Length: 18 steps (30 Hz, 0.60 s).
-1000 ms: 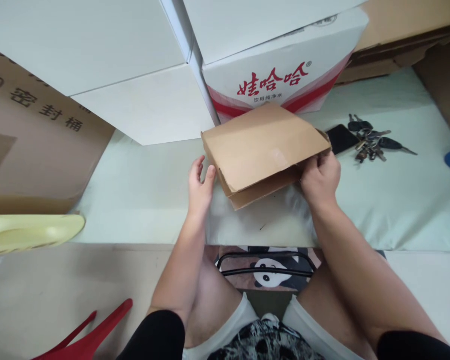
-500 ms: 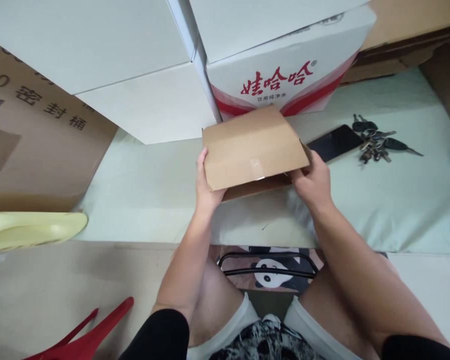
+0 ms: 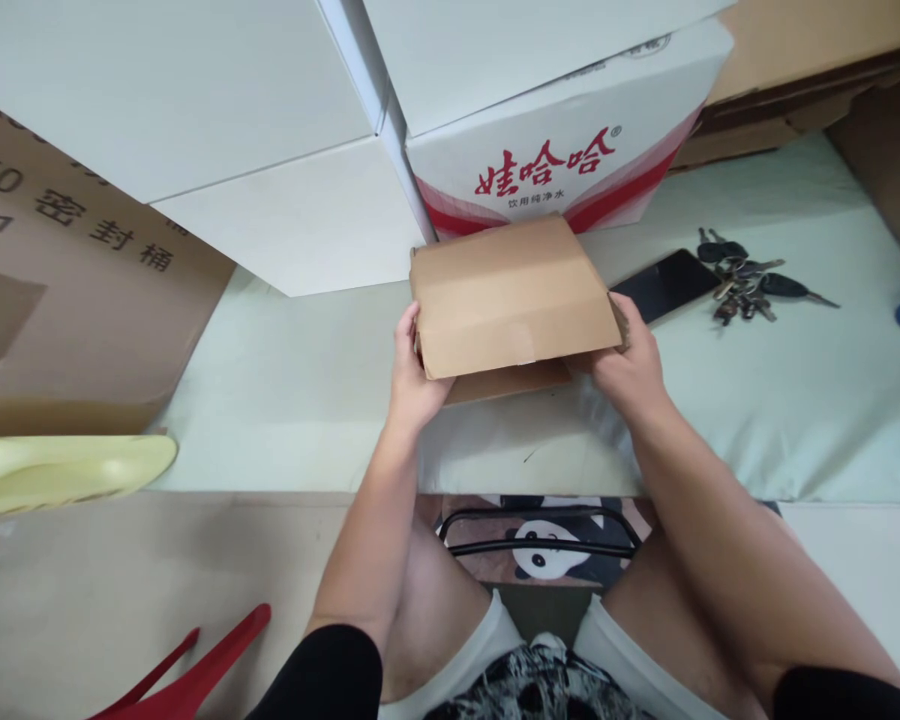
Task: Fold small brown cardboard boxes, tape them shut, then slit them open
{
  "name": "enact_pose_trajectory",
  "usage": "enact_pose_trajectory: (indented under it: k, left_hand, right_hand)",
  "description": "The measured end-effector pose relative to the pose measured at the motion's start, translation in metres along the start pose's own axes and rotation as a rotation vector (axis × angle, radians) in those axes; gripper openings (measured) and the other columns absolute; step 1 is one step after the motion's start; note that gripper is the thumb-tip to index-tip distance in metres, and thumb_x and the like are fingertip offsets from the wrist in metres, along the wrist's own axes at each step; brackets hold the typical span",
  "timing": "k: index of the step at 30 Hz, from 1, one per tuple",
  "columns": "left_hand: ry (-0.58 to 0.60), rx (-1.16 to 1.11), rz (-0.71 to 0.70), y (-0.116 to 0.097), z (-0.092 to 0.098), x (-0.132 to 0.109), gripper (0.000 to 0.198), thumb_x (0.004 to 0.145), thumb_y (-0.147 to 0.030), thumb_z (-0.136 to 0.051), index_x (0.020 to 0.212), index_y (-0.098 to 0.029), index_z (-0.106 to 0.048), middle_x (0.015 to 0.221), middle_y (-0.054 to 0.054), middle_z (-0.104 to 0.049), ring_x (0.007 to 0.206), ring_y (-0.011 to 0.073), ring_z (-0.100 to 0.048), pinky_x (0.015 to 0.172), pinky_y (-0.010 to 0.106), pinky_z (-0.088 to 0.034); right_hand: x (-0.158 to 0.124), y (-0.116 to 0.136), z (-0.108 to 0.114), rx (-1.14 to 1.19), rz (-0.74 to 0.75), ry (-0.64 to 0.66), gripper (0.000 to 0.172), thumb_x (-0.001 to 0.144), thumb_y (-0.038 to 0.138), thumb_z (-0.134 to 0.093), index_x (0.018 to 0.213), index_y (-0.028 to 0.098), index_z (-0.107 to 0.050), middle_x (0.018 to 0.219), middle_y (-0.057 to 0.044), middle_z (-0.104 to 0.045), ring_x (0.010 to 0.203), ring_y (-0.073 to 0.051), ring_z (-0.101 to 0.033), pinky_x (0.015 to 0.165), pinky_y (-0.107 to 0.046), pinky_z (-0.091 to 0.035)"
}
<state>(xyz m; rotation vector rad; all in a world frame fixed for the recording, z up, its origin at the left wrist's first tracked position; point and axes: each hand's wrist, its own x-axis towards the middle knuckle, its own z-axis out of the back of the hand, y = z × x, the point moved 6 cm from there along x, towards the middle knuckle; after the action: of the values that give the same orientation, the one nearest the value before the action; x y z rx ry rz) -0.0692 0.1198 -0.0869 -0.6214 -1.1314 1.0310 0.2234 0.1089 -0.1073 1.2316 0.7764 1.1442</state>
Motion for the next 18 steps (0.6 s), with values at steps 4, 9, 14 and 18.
enact_pose_trajectory:
  k: [4, 9, 14, 18]
  left_hand:
    - [0.114, -0.08, 0.059, -0.002, 0.009, -0.002, 0.085, 0.08, -0.045, -0.082, 0.152, -0.032, -0.039, 0.165, 0.014, -0.04, 0.156, 0.0321, -0.038, 0.122, 0.047, -0.042]
    - [0.42, -0.068, 0.211, 0.007, 0.015, -0.007, 0.058, 0.08, -0.038, -0.074, 0.136, -0.025, -0.067, 0.164, 0.015, -0.045, 0.155, 0.0381, -0.039, 0.115, 0.053, -0.049]
    - [0.481, 0.041, 0.243, 0.013, 0.017, -0.007, 0.066, 0.072, -0.02, -0.064, 0.137, -0.025, -0.07, 0.165, 0.012, -0.045, 0.157, 0.0384, -0.035, 0.127, 0.063, -0.031]
    - [0.539, 0.179, 0.286, 0.013, 0.016, -0.008, 0.07, 0.071, -0.014, -0.057, 0.139, -0.024, -0.068, 0.168, 0.01, -0.041, 0.16, 0.0375, -0.029, 0.129, 0.063, -0.027]
  right_hand:
    - [0.006, -0.014, 0.002, 0.208, -0.044, -0.1, 0.046, 0.07, 0.026, -0.071, 0.116, 0.026, -0.069, 0.119, -0.005, -0.075, 0.109, -0.026, -0.069, 0.108, -0.051, -0.051]
    - [0.007, -0.022, 0.001, 0.553, -0.23, -0.197, 0.034, 0.066, 0.027, -0.074, 0.099, 0.027, -0.068, 0.102, -0.003, -0.076, 0.097, -0.023, -0.072, 0.083, -0.04, -0.062]
    - [0.005, -0.015, -0.003, 0.698, -0.354, -0.08, 0.028, 0.069, 0.041, -0.074, 0.092, 0.026, -0.067, 0.089, -0.001, -0.073, 0.08, -0.018, -0.07, 0.053, -0.024, -0.055]
    - [0.007, -0.018, 0.004, 0.743, -0.434, -0.044, 0.035, 0.075, 0.055, -0.061, 0.09, 0.025, -0.069, 0.083, -0.003, -0.073, 0.074, -0.018, -0.071, 0.052, -0.028, -0.059]
